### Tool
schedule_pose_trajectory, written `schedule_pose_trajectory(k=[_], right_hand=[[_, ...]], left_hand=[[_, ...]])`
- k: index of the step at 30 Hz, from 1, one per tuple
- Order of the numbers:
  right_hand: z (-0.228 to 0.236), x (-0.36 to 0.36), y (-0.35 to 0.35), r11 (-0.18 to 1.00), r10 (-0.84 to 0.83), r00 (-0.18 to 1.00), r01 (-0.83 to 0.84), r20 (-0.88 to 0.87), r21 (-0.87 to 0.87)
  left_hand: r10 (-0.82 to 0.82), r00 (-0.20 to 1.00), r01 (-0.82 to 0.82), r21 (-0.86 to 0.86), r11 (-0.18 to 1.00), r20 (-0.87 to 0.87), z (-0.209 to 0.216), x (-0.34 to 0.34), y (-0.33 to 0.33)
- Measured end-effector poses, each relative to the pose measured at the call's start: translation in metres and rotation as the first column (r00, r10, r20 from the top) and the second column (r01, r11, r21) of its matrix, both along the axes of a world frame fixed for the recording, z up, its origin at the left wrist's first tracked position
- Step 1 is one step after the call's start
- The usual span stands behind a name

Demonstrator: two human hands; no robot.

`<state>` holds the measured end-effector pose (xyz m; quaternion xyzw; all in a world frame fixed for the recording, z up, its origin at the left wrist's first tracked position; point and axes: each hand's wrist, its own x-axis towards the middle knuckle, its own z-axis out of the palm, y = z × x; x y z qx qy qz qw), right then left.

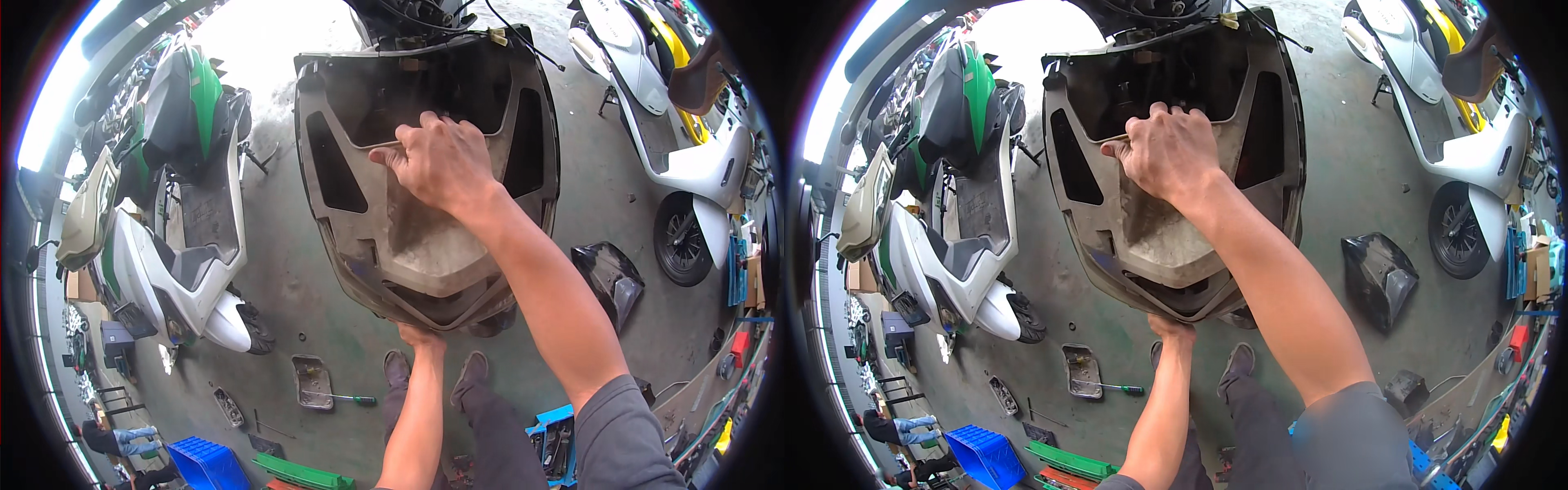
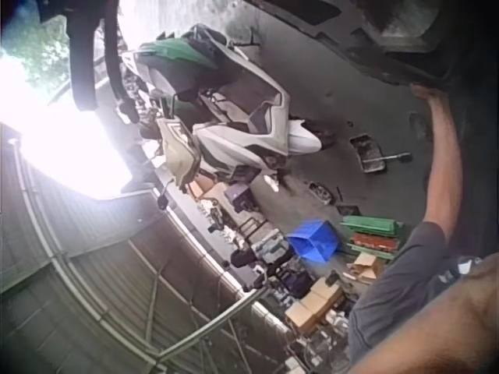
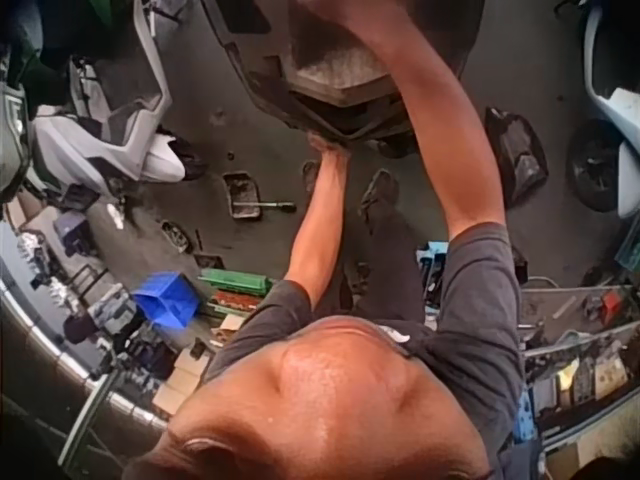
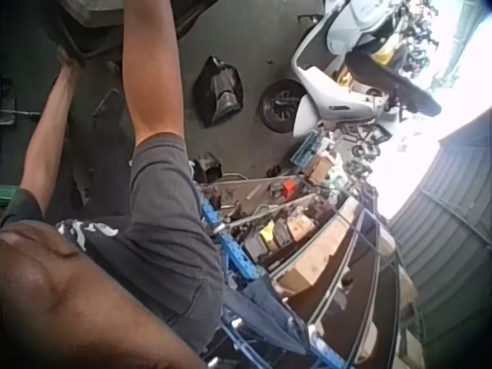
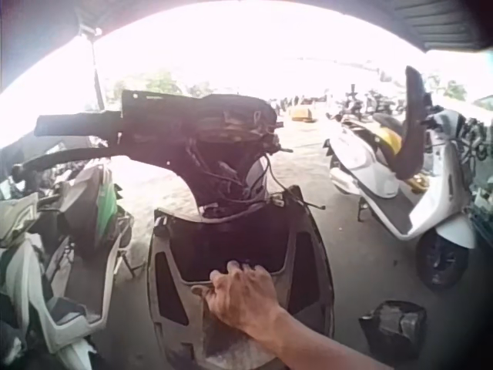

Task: The person removes screws from a motorcycle fairing using a screwdriver and then pulls the fairing panel away from the frame.

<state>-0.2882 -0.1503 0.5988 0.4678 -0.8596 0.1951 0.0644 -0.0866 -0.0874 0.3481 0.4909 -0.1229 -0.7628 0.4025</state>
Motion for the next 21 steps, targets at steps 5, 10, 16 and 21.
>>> schedule_pose_trajectory(k=[5,10,16,21], right_hand=[[0.020,0.024,0.027,0.997,0.070,0.998,-0.070,0.001,-0.032],[-0.014,0.051,0.045,0.985,0.172,0.985,-0.172,0.013,-0.001],[-0.018,0.055,0.050,0.945,0.200,0.979,-0.199,-0.022,-0.260],[-0.042,0.008,0.131,0.777,-0.244,0.967,0.236,0.067,-0.584]], left_hand=[[-0.176,0.984,0.176,-0.095,0.980,0.011,-0.005,0.008,0.024],[-0.059,0.974,0.066,0.024,0.998,-0.218,0.016,0.032,0.088],[-0.141,0.979,0.152,0.071,0.986,-0.147,-0.025,0.037,0.057],[-0.256,0.965,0.258,-0.034,0.966,0.058,-0.033,0.054,0.032]])
